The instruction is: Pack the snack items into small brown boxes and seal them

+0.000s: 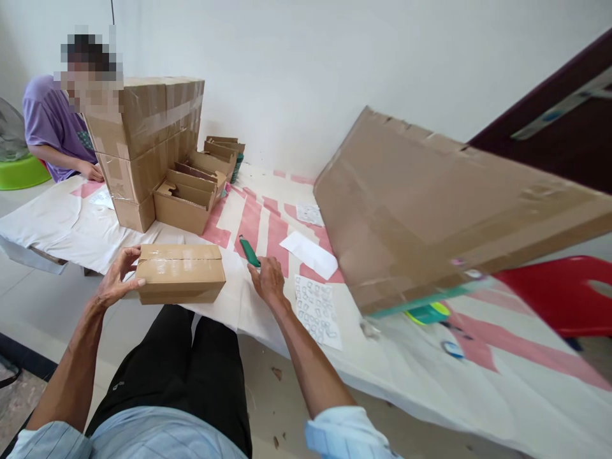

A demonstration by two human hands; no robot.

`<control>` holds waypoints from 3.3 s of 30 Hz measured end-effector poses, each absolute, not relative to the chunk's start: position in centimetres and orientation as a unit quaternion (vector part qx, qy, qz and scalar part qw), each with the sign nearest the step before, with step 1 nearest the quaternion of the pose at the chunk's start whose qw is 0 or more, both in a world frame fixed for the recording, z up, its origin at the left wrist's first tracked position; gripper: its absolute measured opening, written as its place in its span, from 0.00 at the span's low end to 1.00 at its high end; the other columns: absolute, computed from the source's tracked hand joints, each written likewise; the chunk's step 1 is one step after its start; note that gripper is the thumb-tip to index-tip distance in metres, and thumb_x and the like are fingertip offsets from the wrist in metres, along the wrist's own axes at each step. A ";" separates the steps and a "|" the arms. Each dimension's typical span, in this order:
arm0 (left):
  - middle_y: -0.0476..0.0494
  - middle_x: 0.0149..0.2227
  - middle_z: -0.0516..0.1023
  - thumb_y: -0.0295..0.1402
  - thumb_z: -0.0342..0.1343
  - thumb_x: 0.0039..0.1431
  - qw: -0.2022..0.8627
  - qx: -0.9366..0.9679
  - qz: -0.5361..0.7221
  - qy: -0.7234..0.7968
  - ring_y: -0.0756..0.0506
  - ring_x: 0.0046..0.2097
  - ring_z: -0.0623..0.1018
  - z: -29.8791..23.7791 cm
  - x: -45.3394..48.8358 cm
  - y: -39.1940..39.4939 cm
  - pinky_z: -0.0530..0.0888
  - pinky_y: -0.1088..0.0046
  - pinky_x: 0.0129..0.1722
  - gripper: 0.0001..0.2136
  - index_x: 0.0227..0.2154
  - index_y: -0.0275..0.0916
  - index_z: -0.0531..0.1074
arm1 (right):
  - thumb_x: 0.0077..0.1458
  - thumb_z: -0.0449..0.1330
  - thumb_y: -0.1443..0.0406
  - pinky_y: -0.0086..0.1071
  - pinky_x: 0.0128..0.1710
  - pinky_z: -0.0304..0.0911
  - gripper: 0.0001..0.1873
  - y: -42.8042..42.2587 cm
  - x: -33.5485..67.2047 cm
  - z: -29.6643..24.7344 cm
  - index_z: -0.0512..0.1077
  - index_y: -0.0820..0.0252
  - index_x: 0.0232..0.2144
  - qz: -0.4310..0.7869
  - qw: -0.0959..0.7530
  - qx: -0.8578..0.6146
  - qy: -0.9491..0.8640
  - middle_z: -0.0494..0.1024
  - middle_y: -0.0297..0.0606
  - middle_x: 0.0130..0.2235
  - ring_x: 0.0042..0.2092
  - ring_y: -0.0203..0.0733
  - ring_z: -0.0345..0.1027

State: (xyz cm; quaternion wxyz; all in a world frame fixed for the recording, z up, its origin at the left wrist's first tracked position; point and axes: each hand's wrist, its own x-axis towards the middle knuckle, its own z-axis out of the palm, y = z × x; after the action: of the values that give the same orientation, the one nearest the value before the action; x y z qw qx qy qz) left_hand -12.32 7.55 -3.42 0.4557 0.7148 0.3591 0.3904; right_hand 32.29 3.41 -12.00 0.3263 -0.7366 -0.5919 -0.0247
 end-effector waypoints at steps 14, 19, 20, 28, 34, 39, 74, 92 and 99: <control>0.35 0.69 0.68 0.49 0.73 0.51 0.447 0.722 0.370 0.378 0.30 0.67 0.72 -2.2 -11.9 7.3 0.73 0.50 0.62 0.27 0.45 0.45 0.66 | 0.61 0.58 0.64 0.46 0.52 0.64 0.04 6.7 32.1 -11.7 0.70 0.58 0.33 0.070 0.250 -0.822 -0.506 0.77 0.52 0.43 0.50 0.56 0.70; 0.35 0.69 0.67 0.48 0.71 0.53 0.442 0.724 0.380 0.370 0.30 0.68 0.71 -2.7 -11.8 7.1 0.73 0.51 0.62 0.25 0.48 0.45 0.70 | 0.64 0.49 0.59 0.42 0.45 0.65 0.10 4.8 31.0 -10.1 0.65 0.55 0.33 0.085 0.313 -0.820 -0.472 0.76 0.45 0.37 0.41 0.51 0.70; 0.35 0.69 0.67 0.48 0.71 0.53 0.440 0.725 0.381 0.369 0.30 0.69 0.71 -2.7 -11.8 7.1 0.73 0.52 0.62 0.25 0.49 0.45 0.72 | 0.65 0.47 0.57 0.41 0.42 0.66 0.12 4.4 30.8 -9.6 0.64 0.54 0.32 0.092 0.327 -0.816 -0.467 0.75 0.43 0.35 0.39 0.50 0.69; 0.36 0.70 0.66 0.52 0.71 0.54 0.434 0.730 0.382 0.364 0.28 0.71 0.68 -2.9 -11.2 6.3 0.74 0.49 0.62 0.30 0.57 0.48 0.75 | 0.62 0.59 0.39 0.33 0.26 0.59 0.27 1.3 26.3 -1.7 0.67 0.53 0.27 0.237 0.532 -0.615 -0.532 0.63 0.28 0.23 0.25 0.37 0.58; 0.36 0.70 0.65 0.53 0.71 0.53 0.432 0.731 0.386 0.360 0.28 0.72 0.65 -3.3 -10.8 5.9 0.74 0.50 0.62 0.33 0.60 0.49 0.73 | 0.62 0.63 0.44 0.33 0.30 0.61 0.24 -0.1 21.2 4.6 0.79 0.58 0.34 0.242 0.460 -0.554 -0.650 0.69 0.31 0.25 0.29 0.38 0.61; 0.37 0.71 0.64 0.50 0.71 0.53 0.435 0.731 0.383 0.360 0.29 0.72 0.65 -3.3 -10.8 5.6 0.73 0.51 0.63 0.31 0.59 0.49 0.72 | 0.62 0.63 0.44 0.32 0.31 0.61 0.23 0.0 19.8 6.3 0.81 0.57 0.34 0.243 0.411 -0.542 -0.692 0.73 0.33 0.28 0.31 0.40 0.64; 0.38 0.72 0.63 0.50 0.71 0.54 0.434 0.734 0.378 0.361 0.30 0.73 0.64 -3.2 -10.9 5.0 0.73 0.51 0.63 0.32 0.60 0.50 0.70 | 0.67 0.57 0.54 0.34 0.34 0.58 0.18 2.0 17.7 10.1 0.82 0.57 0.36 0.168 0.247 -0.500 -0.813 0.80 0.36 0.32 0.32 0.39 0.68; 0.37 0.70 0.65 0.52 0.69 0.55 0.392 0.761 0.357 0.375 0.29 0.70 0.68 -2.8 -11.2 6.7 0.76 0.50 0.60 0.37 0.66 0.51 0.68 | 0.61 0.65 0.48 0.37 0.29 0.56 0.17 -0.5 33.1 8.5 0.82 0.52 0.30 0.109 0.296 -0.619 -0.719 0.78 0.36 0.28 0.29 0.43 0.66; 0.36 0.73 0.62 0.54 0.71 0.52 0.390 0.779 0.312 0.380 0.26 0.71 0.66 -1.8 -11.4 7.5 0.76 0.48 0.61 0.48 0.74 0.51 0.60 | 0.67 0.54 0.47 0.41 0.35 0.62 0.21 -2.9 33.3 -3.4 0.77 0.55 0.41 0.047 0.419 -0.703 -0.572 0.78 0.43 0.35 0.36 0.49 0.69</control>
State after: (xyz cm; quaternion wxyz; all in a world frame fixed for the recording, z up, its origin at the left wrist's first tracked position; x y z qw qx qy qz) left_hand -11.37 7.54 -1.78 0.3901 0.7786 0.3801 0.3116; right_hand 33.35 -2.89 -3.41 0.4188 -0.7034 -0.5724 0.0469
